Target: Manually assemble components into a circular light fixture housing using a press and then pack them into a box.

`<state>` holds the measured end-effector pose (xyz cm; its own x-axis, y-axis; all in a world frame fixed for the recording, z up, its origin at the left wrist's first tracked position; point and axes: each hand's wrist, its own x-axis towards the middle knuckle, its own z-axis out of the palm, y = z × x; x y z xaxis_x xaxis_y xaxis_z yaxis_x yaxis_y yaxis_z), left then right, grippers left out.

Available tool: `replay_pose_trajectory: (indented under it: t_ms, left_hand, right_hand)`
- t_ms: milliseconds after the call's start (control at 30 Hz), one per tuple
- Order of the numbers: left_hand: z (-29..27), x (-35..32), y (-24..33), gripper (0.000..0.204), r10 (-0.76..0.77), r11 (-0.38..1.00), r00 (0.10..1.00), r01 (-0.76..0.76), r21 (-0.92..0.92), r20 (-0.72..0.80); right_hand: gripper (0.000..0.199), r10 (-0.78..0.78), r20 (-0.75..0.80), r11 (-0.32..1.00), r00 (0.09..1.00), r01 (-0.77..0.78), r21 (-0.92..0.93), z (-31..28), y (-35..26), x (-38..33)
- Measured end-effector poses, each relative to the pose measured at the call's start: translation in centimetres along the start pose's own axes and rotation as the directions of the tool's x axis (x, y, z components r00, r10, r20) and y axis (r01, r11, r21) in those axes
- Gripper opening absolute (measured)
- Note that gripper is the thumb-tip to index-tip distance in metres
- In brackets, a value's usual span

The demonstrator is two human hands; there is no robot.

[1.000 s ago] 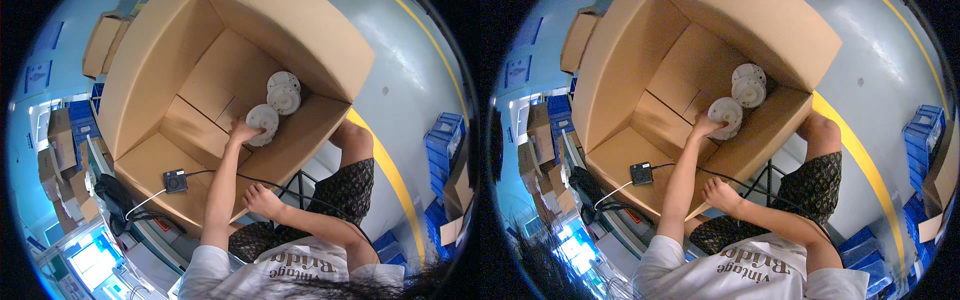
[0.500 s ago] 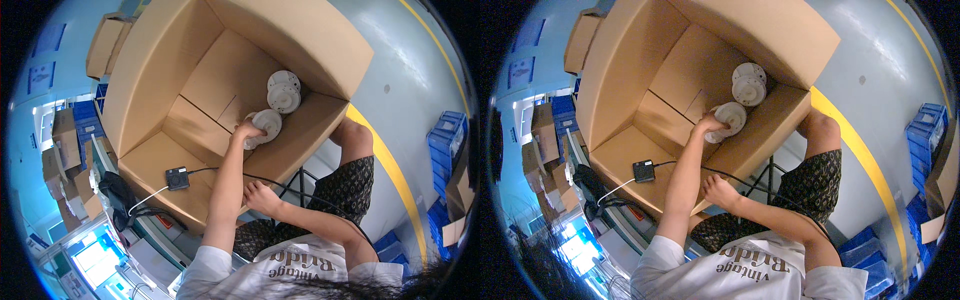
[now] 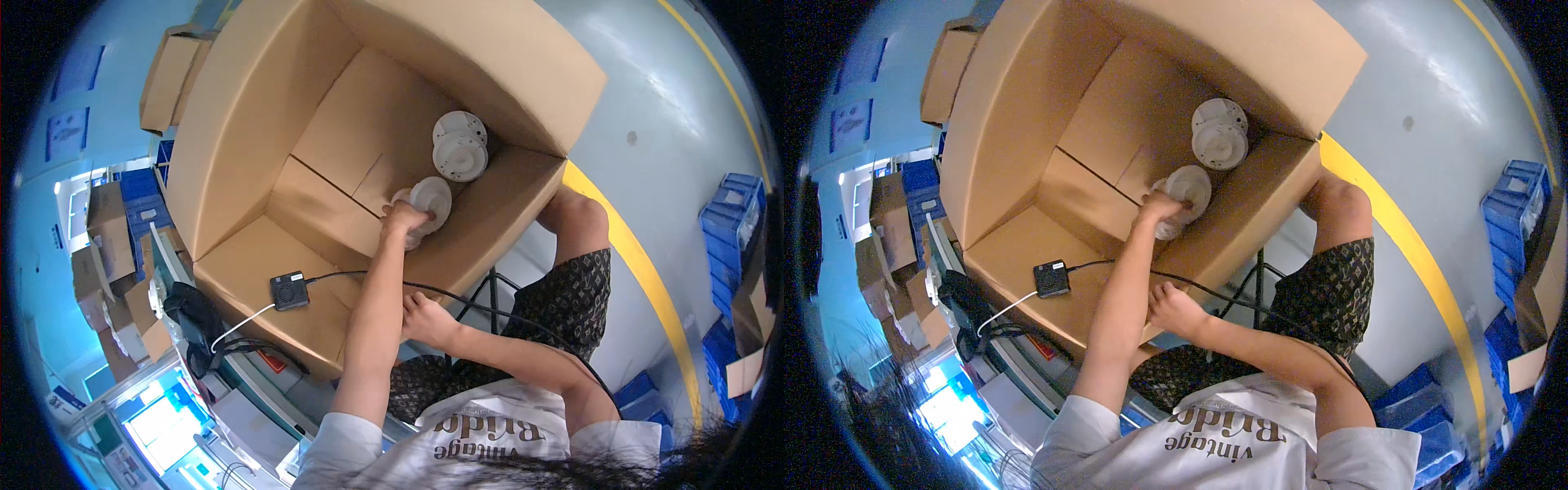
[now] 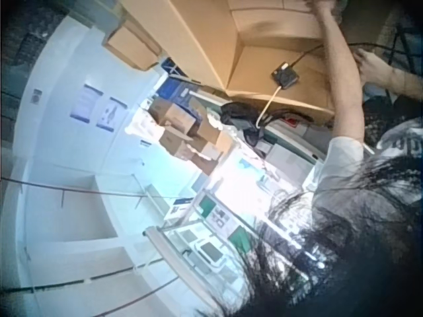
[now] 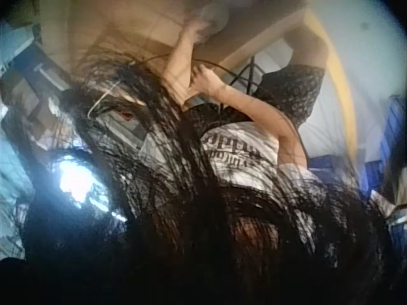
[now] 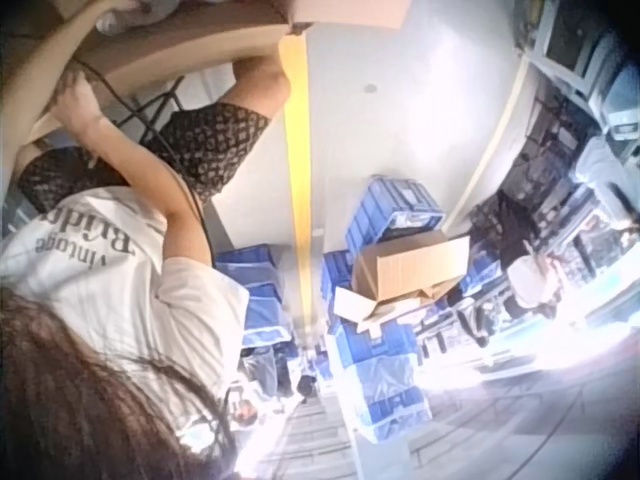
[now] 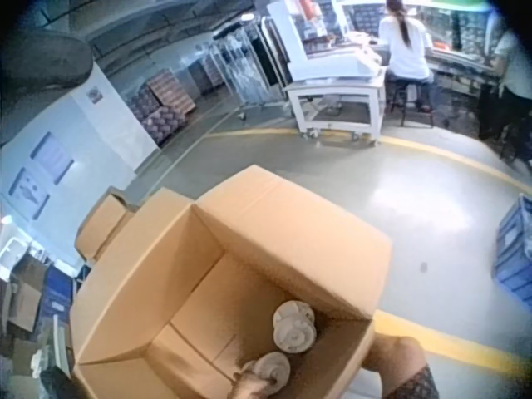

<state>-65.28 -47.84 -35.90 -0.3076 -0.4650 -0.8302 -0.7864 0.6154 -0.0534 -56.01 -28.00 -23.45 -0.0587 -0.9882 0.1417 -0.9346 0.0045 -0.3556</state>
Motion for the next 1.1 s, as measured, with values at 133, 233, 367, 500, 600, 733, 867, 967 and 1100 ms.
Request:
replay_pose_trajectory:
  t_ms: [133, 233, 367, 500, 600, 733, 867, 967, 1100]
  left_hand:
    - [-0.1, 0.8, -0.6, 0.106, 0.192, 0.981, 0.980, -0.193, 0.028, 0.044]
    - [-0.8, 0.1, 0.9, 0.105, 0.223, 0.967, 0.964, -0.237, 0.092, 0.141]
    - [-1.2, -0.7, 1.6, 0.102, 0.241, 0.964, 0.966, -0.250, 0.093, 0.096]
    - [-1.0, -2.7, 2.3, 0.101, 0.200, 0.946, 0.980, -0.187, 0.264, -0.020]
    - [-0.2, -4.2, 4.7, 0.102, 0.088, 0.962, 0.994, -0.066, 0.266, -0.072]
    - [1.9, -4.2, 5.2, 0.096, 0.020, 0.981, 0.987, 0.011, 0.192, -0.160]
    - [3.7, -0.5, 0.0, 0.086, 0.095, 0.989, 0.924, -0.044, 0.144, -0.370]
    - [3.8, -1.2, 1.5, 0.079, 0.099, 0.994, 0.937, -0.076, 0.081, -0.335]
    - [3.4, -1.4, 0.6, 0.087, 0.132, 0.991, 0.955, -0.133, 0.015, -0.264]
  right_hand:
    - [0.021, 0.016, 0.004, 1.000, 1.000, -0.016, 0.013, 0.1, 0.2, -0.3]
    - [0.021, 0.040, -0.021, 0.999, 0.999, -0.039, 0.023, 0.6, 0.3, -0.6]
    - [0.021, 0.007, -0.003, 1.000, 1.000, -0.007, 0.026, 0.5, -0.1, -0.3]
    - [0.025, 0.010, 0.014, 1.000, 1.000, -0.010, 0.004, -0.3, 0.1, -0.3]
    - [0.027, 0.007, 0.044, 1.000, 0.999, -0.007, -0.006, 0.4, 0.2, -0.7]
    - [0.029, 0.005, -0.146, 0.998, 0.989, -0.014, -0.056, 2.6, -0.1, -0.6]
    - [0.043, -0.028, -0.049, 0.999, 0.998, 0.027, -0.028, 2.7, -1.8, 0.7]
    - [0.042, 0.019, -0.003, 0.998, 1.000, -0.019, -0.055, 2.7, -0.9, -0.2]
    - [0.031, -0.006, 0.011, 1.000, 1.000, 0.005, 0.020, 1.5, -0.2, -0.9]
